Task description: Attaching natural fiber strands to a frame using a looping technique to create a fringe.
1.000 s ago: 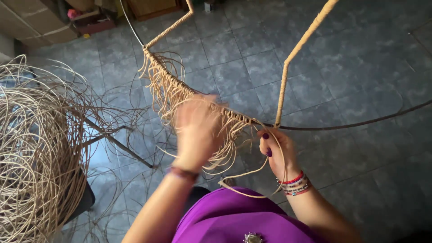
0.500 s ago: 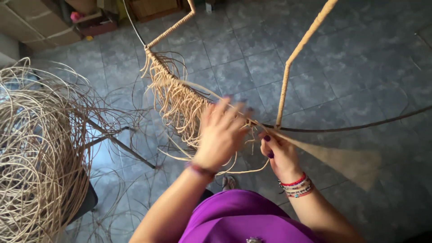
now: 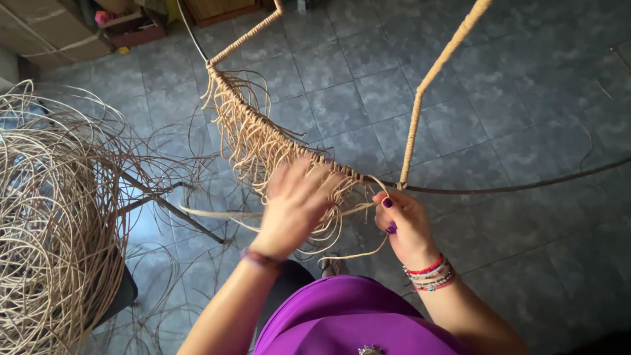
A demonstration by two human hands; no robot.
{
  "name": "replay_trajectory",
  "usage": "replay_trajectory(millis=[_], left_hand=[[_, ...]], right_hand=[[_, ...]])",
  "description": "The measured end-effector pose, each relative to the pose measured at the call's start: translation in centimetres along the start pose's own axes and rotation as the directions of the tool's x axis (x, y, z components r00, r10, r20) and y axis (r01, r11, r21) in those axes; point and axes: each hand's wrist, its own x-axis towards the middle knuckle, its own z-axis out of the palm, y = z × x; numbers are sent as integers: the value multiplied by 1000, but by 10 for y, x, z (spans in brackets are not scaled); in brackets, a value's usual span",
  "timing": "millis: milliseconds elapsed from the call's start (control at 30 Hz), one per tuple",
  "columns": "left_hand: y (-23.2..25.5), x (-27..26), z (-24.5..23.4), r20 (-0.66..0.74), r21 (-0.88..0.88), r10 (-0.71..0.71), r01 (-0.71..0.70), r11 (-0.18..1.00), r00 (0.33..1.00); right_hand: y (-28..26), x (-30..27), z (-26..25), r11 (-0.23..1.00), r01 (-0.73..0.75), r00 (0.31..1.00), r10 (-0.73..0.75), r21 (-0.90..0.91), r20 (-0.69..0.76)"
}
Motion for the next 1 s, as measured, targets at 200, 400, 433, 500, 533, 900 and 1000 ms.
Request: replay_trajectory(millis=[200, 400, 433, 500, 533, 900, 1000], left_hand=[[34, 38, 27, -74, -679, 109, -130, 723, 991], [62, 85, -1, 294, -927, -454, 366, 78, 841], [65, 92, 7, 297, -927, -451, 368, 77, 842], [71, 102, 22, 413, -883, -536, 180, -433, 736], [72, 108, 22, 415, -882, -532, 183, -434, 738], [53, 141, 43, 599, -715, -559, 69, -696, 573], [39, 147, 59, 594, -731, -635, 1, -683, 494]], right_hand=[[3, -6, 7, 987, 99, 992, -108, -129, -65], [-17, -26, 65, 997, 74, 997, -75, -35, -14], [-17, -26, 64, 997, 75, 997, -76, -34, -18], [-17, -27, 63, 978, 190, 980, -193, -85, -41], [-13, -28, 62, 978, 192, 980, -196, -84, -45], [2, -48, 53, 856, 171, 954, -268, -489, -135], [16, -55, 38, 668, 100, 931, -324, -737, -168]])
